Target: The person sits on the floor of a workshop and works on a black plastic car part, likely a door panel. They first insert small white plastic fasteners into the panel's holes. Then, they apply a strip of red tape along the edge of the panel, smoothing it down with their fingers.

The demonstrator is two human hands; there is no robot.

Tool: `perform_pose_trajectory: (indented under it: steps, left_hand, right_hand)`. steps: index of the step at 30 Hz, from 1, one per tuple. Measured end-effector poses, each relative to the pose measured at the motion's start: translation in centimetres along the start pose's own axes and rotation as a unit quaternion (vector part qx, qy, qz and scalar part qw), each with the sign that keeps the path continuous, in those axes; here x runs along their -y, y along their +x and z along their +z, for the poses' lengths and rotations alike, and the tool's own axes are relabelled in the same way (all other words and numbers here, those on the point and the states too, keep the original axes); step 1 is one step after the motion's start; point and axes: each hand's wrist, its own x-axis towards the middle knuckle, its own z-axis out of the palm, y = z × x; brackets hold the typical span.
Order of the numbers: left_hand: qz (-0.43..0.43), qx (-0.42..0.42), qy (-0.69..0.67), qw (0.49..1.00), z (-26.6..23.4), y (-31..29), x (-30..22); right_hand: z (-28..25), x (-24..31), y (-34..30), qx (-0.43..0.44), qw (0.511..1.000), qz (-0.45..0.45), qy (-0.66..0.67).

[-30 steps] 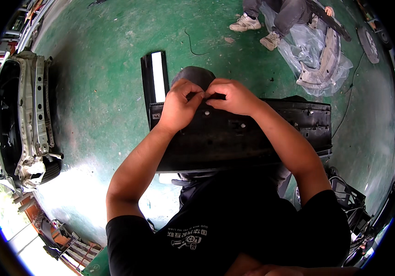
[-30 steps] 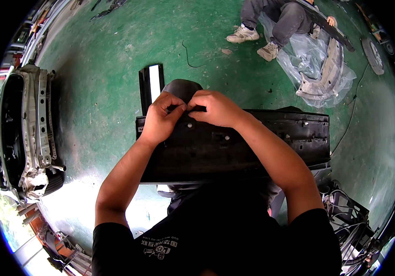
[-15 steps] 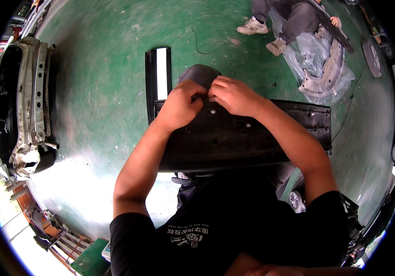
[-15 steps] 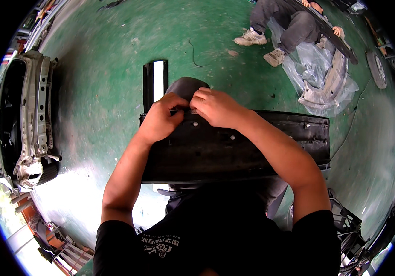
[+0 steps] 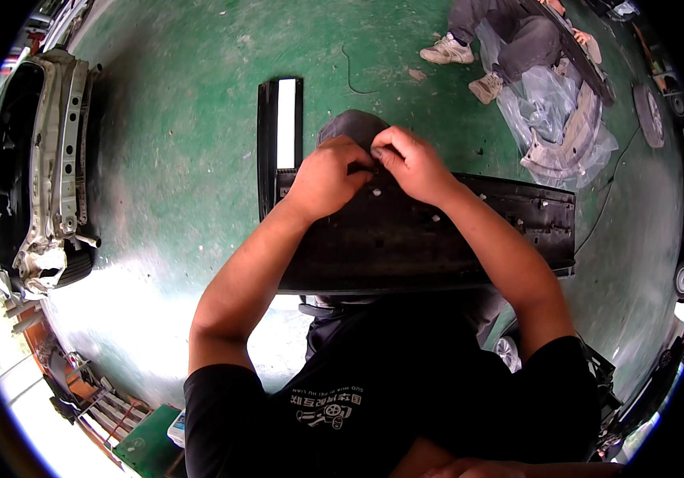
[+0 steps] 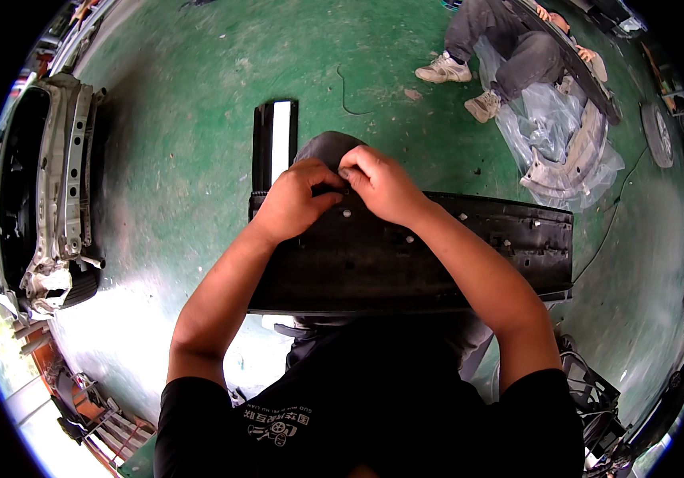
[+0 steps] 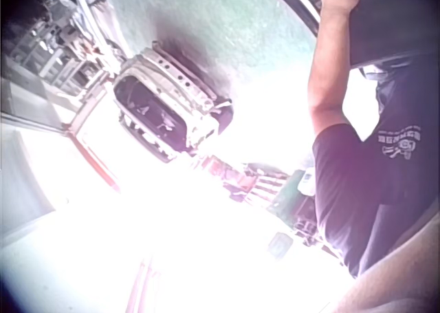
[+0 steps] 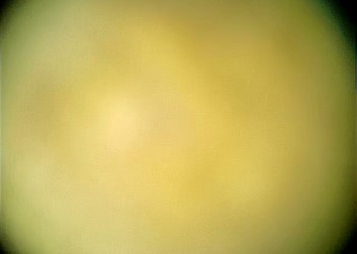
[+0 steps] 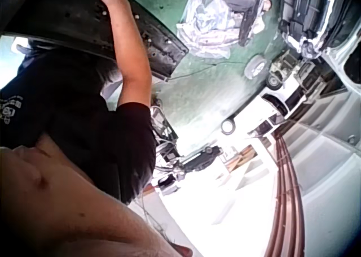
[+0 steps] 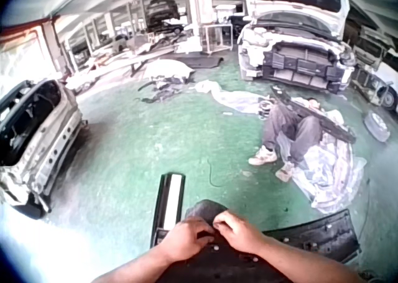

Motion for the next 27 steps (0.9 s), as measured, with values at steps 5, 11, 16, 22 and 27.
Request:
perform_pose_trajectory:
  steps: [5, 11, 16, 22, 27]
  left_hand:
    - [0.030, -0.040, 0.079, 0.996, -1.6, -1.0, -1.4]
    - [-0.058, -0.004, 0.220, 0.974, -4.2, -3.4, -1.9]
    - [-0.012, -0.071, 0.200, 0.977, -3.9, -4.8, -2.4]
    - [0.017, -0.138, 0.236, 0.962, -4.8, -7.8, -6.6]
    - [0.042, -0.187, 0.258, 0.947, -5.3, -9.9, -9.2]
  right_hand:
    - [-2.1, -0.7, -0.7, -0.027, 0.995, 0.097, 0.023]
    - [-3.1, 0.0, -0.9, -0.021, 0.984, 0.178, -0.001]
    - [-3.2, -1.2, -1.3, -0.091, 0.985, 0.143, -0.017]
    - [-5.5, 1.7, -2.0, -0.126, 0.980, 0.157, 0.005]
    - [-5.5, 7.2, -2.2, -0.044, 0.991, 0.122, -0.042]
